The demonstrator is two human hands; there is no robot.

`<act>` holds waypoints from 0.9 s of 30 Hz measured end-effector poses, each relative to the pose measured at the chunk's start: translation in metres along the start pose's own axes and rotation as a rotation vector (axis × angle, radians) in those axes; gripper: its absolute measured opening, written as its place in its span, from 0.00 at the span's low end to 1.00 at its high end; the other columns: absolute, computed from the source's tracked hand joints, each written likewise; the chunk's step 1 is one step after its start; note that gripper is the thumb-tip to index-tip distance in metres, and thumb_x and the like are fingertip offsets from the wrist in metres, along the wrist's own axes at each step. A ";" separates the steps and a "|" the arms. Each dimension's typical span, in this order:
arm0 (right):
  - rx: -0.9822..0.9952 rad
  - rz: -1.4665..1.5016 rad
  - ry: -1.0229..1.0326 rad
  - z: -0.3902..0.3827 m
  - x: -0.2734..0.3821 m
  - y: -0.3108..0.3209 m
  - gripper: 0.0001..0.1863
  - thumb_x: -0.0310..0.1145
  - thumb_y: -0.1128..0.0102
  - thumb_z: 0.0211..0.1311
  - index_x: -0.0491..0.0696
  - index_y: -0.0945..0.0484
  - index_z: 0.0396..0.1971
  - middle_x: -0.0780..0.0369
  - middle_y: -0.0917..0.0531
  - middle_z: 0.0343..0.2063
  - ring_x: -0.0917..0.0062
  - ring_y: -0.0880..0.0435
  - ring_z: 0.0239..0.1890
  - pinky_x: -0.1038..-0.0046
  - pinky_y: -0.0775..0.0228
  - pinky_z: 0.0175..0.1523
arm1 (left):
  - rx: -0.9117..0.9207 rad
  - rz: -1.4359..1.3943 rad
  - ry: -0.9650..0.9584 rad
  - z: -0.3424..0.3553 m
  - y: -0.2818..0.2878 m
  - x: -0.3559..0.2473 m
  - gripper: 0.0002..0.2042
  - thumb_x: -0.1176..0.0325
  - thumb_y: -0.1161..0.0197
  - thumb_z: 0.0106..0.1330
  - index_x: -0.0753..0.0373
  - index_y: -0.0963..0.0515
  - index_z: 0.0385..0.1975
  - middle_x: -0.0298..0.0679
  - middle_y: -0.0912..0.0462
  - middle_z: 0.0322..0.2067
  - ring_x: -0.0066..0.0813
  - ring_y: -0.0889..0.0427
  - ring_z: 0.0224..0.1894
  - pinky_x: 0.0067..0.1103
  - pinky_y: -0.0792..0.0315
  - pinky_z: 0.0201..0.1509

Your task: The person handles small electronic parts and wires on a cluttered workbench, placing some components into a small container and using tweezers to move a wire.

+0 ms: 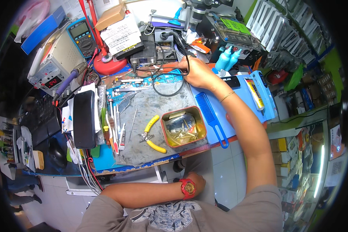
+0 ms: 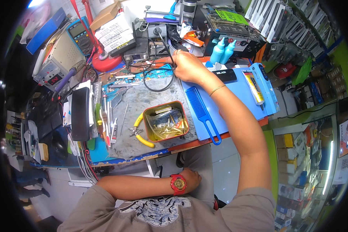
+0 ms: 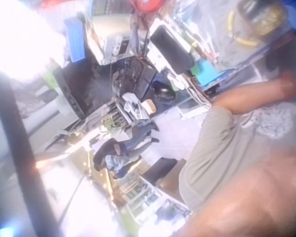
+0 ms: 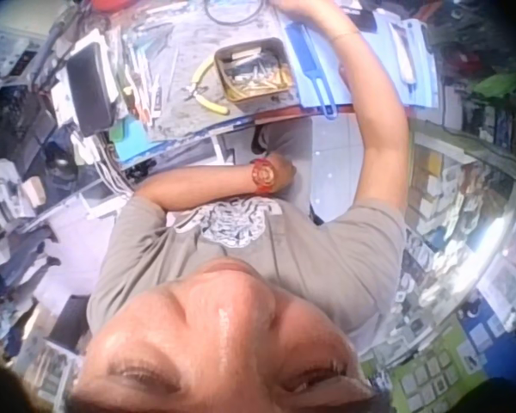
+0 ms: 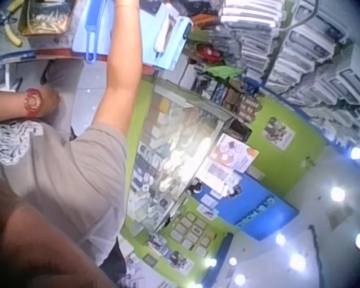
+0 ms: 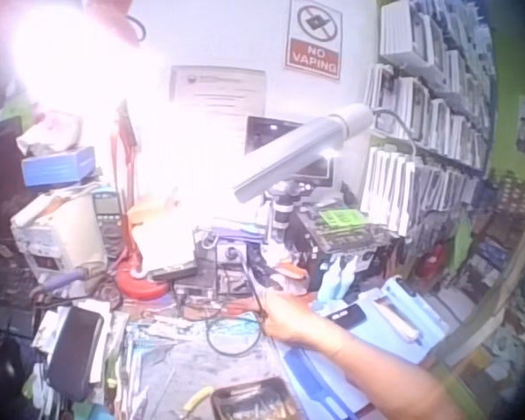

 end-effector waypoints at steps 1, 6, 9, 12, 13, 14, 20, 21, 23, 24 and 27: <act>-0.001 0.000 0.002 -0.002 -0.002 -0.001 0.13 0.27 0.37 0.58 0.47 0.13 0.43 0.51 0.17 0.38 0.55 0.17 0.46 0.60 0.26 0.54 | -0.002 0.006 0.009 -0.001 0.001 0.000 0.18 0.67 0.34 0.61 0.67 0.17 0.50 0.50 0.12 0.46 0.48 0.12 0.49 0.46 0.20 0.49; -0.018 0.014 -0.048 -0.004 0.001 -0.001 0.10 0.28 0.36 0.58 0.46 0.12 0.39 0.51 0.17 0.37 0.54 0.17 0.46 0.58 0.26 0.54 | -0.036 0.036 -0.024 -0.001 -0.005 0.002 0.16 0.68 0.36 0.62 0.67 0.17 0.48 0.49 0.13 0.44 0.45 0.12 0.45 0.42 0.20 0.45; -0.014 0.045 -0.105 -0.007 -0.001 0.003 0.09 0.30 0.35 0.59 0.45 0.13 0.38 0.51 0.16 0.37 0.54 0.17 0.46 0.58 0.26 0.55 | -0.075 0.060 -0.048 -0.001 -0.005 0.002 0.13 0.69 0.39 0.62 0.67 0.18 0.44 0.48 0.14 0.41 0.43 0.12 0.40 0.37 0.21 0.40; 0.006 -0.104 -0.171 -0.012 -0.002 0.015 0.09 0.30 0.36 0.60 0.44 0.13 0.39 0.50 0.15 0.39 0.54 0.16 0.46 0.59 0.25 0.55 | -0.065 0.064 -0.040 0.001 -0.009 0.003 0.13 0.69 0.39 0.63 0.67 0.18 0.45 0.47 0.14 0.41 0.42 0.12 0.41 0.37 0.21 0.40; 0.006 -0.103 -0.170 -0.013 -0.004 0.017 0.09 0.30 0.36 0.60 0.44 0.13 0.39 0.50 0.15 0.39 0.54 0.16 0.46 0.59 0.25 0.55 | -0.064 0.074 -0.038 0.002 -0.010 0.004 0.13 0.69 0.39 0.63 0.67 0.18 0.45 0.47 0.14 0.41 0.42 0.12 0.41 0.37 0.21 0.40; 0.015 -0.071 -0.193 -0.016 -0.010 0.020 0.09 0.29 0.36 0.60 0.43 0.13 0.39 0.49 0.15 0.39 0.54 0.16 0.46 0.59 0.25 0.55 | -0.064 0.076 -0.041 0.001 -0.009 0.003 0.13 0.69 0.39 0.63 0.67 0.18 0.45 0.47 0.14 0.41 0.42 0.12 0.41 0.37 0.21 0.40; -0.058 0.186 -0.301 -0.031 -0.036 0.038 0.15 0.30 0.34 0.60 0.39 0.15 0.46 0.50 0.12 0.42 0.57 0.13 0.48 0.62 0.24 0.57 | 0.066 -0.007 0.014 0.004 -0.007 0.000 0.22 0.66 0.33 0.61 0.66 0.20 0.55 0.49 0.14 0.51 0.48 0.14 0.52 0.47 0.22 0.54; -0.056 0.189 -0.299 -0.031 -0.032 0.039 0.15 0.30 0.34 0.60 0.39 0.15 0.46 0.50 0.12 0.42 0.57 0.13 0.48 0.62 0.24 0.57 | -0.013 0.041 -0.008 0.001 -0.008 0.001 0.17 0.67 0.36 0.62 0.66 0.18 0.50 0.48 0.14 0.46 0.45 0.13 0.46 0.42 0.21 0.47; 0.045 -0.061 -0.333 -0.036 -0.022 0.042 0.17 0.32 0.32 0.60 0.40 0.15 0.46 0.50 0.13 0.44 0.56 0.14 0.49 0.62 0.25 0.59 | -0.093 0.090 -0.030 0.000 -0.009 0.001 0.13 0.69 0.39 0.63 0.65 0.17 0.45 0.46 0.13 0.41 0.42 0.12 0.40 0.36 0.21 0.40; 0.073 -0.097 -0.331 -0.036 -0.019 0.040 0.20 0.35 0.30 0.59 0.41 0.15 0.49 0.49 0.15 0.48 0.56 0.16 0.54 0.61 0.27 0.62 | -0.089 0.088 -0.031 0.000 -0.009 0.000 0.13 0.69 0.39 0.63 0.66 0.17 0.45 0.46 0.13 0.41 0.42 0.12 0.41 0.36 0.21 0.40; 0.047 -0.173 -0.290 -0.039 -0.011 0.036 0.23 0.39 0.28 0.59 0.43 0.16 0.52 0.48 0.17 0.51 0.56 0.19 0.58 0.60 0.28 0.63 | -0.092 0.095 -0.036 -0.002 -0.007 -0.001 0.14 0.68 0.39 0.63 0.66 0.17 0.45 0.46 0.13 0.41 0.42 0.12 0.41 0.36 0.21 0.40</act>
Point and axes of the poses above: each hand's wrist, its own z-axis towards the middle knuckle, its own y-axis out of the back of the hand, x = y × z, the point moved 3 cm from there along z, towards the middle knuckle
